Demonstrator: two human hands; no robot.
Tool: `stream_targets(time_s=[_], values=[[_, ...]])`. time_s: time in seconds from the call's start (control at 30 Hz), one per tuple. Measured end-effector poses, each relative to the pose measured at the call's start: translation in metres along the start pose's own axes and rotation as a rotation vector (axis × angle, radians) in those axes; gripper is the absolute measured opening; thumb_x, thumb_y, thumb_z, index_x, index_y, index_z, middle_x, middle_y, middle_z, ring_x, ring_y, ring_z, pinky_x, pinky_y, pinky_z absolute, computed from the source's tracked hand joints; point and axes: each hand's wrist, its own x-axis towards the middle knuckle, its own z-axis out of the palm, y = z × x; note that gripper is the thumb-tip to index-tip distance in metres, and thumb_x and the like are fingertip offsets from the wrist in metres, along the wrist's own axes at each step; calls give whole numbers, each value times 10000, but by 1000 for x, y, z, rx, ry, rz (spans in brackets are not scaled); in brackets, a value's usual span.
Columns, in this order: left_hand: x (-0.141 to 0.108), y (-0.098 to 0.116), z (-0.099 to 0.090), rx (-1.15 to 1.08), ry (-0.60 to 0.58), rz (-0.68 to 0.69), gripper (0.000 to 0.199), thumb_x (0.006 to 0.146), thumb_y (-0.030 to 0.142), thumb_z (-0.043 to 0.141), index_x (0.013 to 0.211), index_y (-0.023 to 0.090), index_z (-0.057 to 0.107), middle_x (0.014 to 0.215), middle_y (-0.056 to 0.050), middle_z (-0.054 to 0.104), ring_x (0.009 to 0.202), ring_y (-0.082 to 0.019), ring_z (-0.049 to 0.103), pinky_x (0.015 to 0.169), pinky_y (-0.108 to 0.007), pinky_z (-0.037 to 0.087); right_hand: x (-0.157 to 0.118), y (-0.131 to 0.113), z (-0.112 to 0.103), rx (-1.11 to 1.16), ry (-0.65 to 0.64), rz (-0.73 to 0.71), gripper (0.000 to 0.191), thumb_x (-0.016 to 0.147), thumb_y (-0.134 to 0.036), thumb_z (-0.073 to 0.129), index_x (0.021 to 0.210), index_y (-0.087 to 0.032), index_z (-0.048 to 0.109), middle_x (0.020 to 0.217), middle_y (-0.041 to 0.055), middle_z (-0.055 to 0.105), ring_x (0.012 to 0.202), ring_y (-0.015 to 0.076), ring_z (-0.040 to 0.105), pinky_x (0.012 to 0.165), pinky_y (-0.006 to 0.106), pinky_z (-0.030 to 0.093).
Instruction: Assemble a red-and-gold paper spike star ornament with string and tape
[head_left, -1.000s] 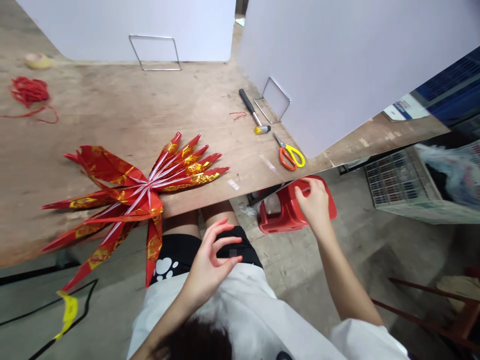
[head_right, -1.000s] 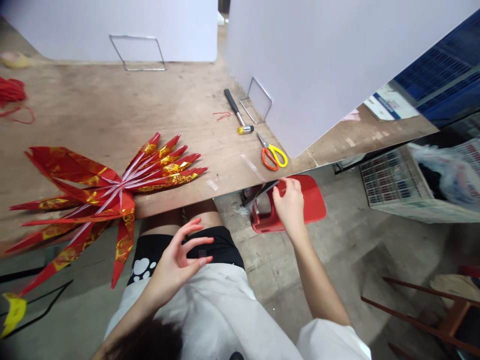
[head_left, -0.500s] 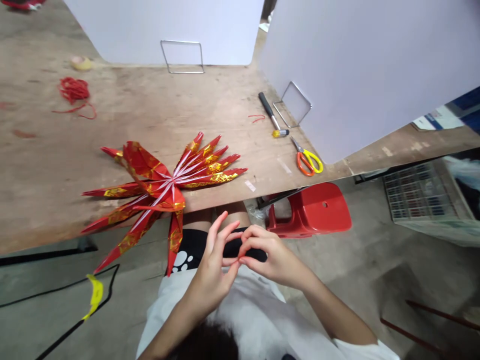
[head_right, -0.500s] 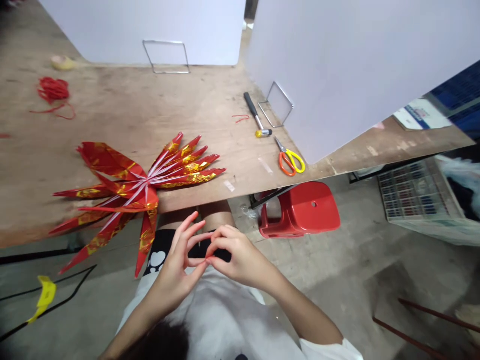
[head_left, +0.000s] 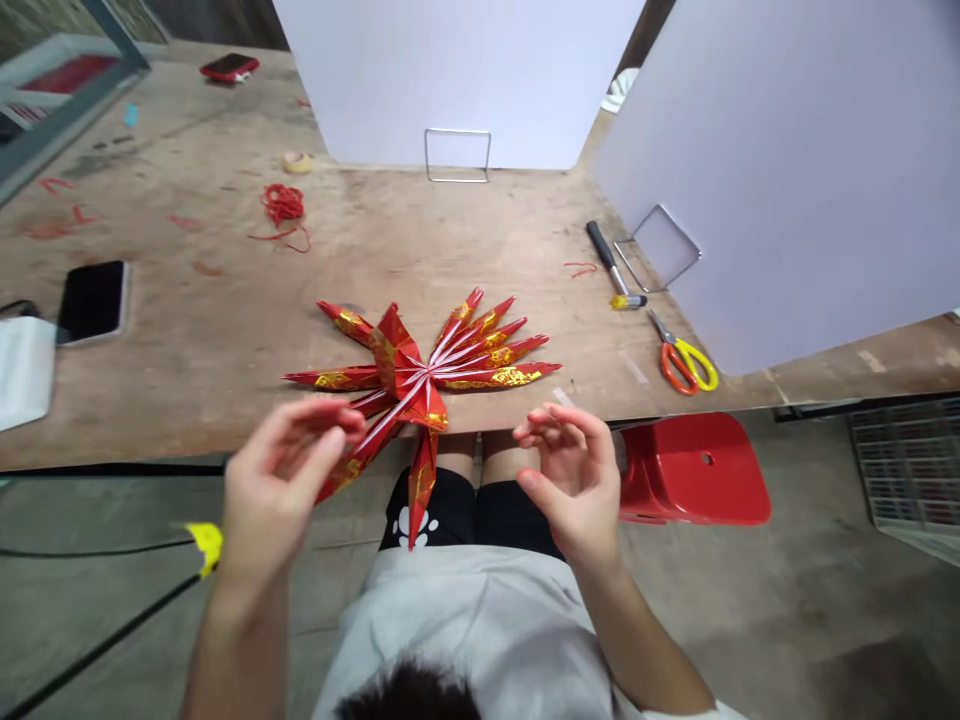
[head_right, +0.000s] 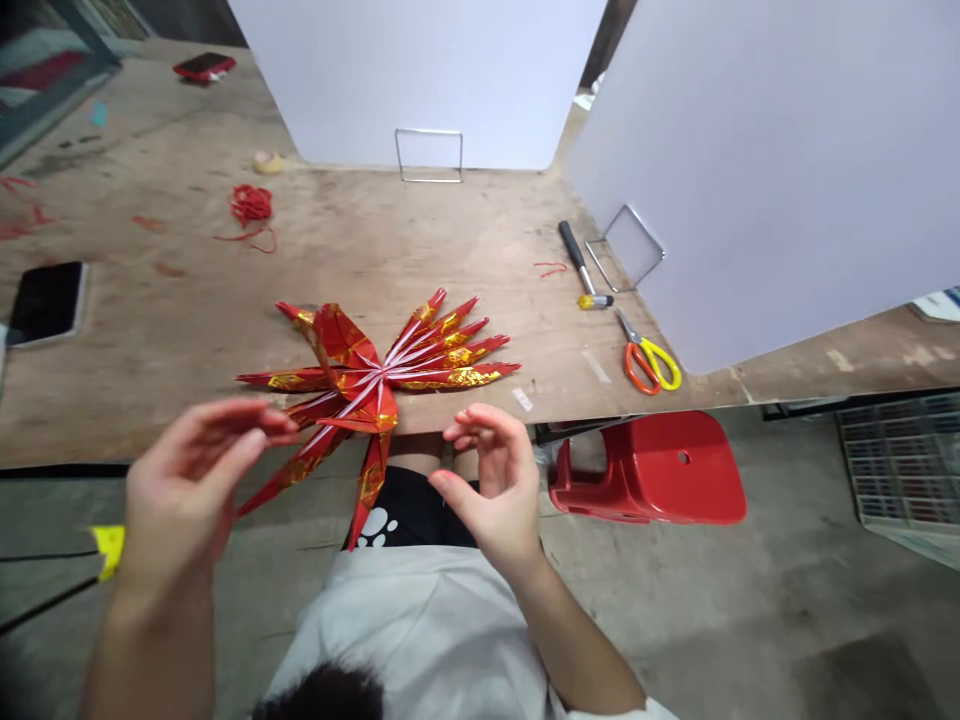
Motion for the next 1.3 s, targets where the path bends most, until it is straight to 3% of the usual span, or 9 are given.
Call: stream_targets(time_s=[0.07,0.13,0.3,0.4,0.47,0.6,0.73,0.97,1.3], values=[[37,1,-3,-70,32,131,246,792,222,691,1035,223,649,974,-13,691,930,-149,643,900,-279,510,5,1,25,-56,33,-59,583,727,-236,778,1216,-347,480,1092,54,590,974,220,616,899,423,499],[76,2,-2,-150,-46,237,322,772,212,702,1086,209,630,1072,-38,679,1043,-181,613,967,-332,474,11,3,48,-112,43,-98,643,724,-192,777,1248,-343,435,1058,44,613,991,219,618,968,450,467],[155,8,7,-102,-620,206,501,742,342,703,1208,196,594,1271,-93,607,1271,-240,488,1073,-371,375,25,12,81,-140,59,-66,568,797,-171,689,1252,-304,375,901,15,649,864,189,654,899,436,510],[182,8,14,19,-902,76,566,650,423,764,1142,168,646,1202,-136,636,1161,-289,566,966,-405,463,33,15,86,-117,97,3,532,806,-207,668,1230,-294,360,830,1,645,803,187,664,824,420,544],[192,8,19,45,-957,38,501,588,419,805,982,129,696,1044,-147,679,997,-278,629,881,-402,501,39,17,86,-79,117,41,531,799,-226,673,1220,-291,356,820,-4,646,787,182,667,803,404,554],[192,10,27,35,-910,21,366,522,354,847,694,105,641,712,-71,638,694,-179,612,736,-348,511,56,21,76,-71,130,64,556,785,-243,687,1226,-295,353,826,-16,656,774,171,676,788,368,563],[177,16,34,53,-850,39,329,543,326,833,646,131,588,632,-18,588,554,-117,539,564,-244,452,75,23,59,-105,144,40,544,775,-270,702,1211,-300,377,833,-21,658,770,168,683,759,337,560],[157,31,46,130,-904,153,223,665,274,754,836,140,703,738,-33,667,654,-153,616,640,-253,495,92,19,41,-86,58,105,495,743,-313,739,1139,-283,443,802,-27,668,741,168,689,713,321,564],[150,43,59,302,-938,243,203,751,323,665,776,129,721,741,-26,688,683,-149,619,635,-230,481,90,23,43,-16,32,146,521,709,-340,782,1112,-259,462,759,-43,678,700,151,692,672,291,568]])
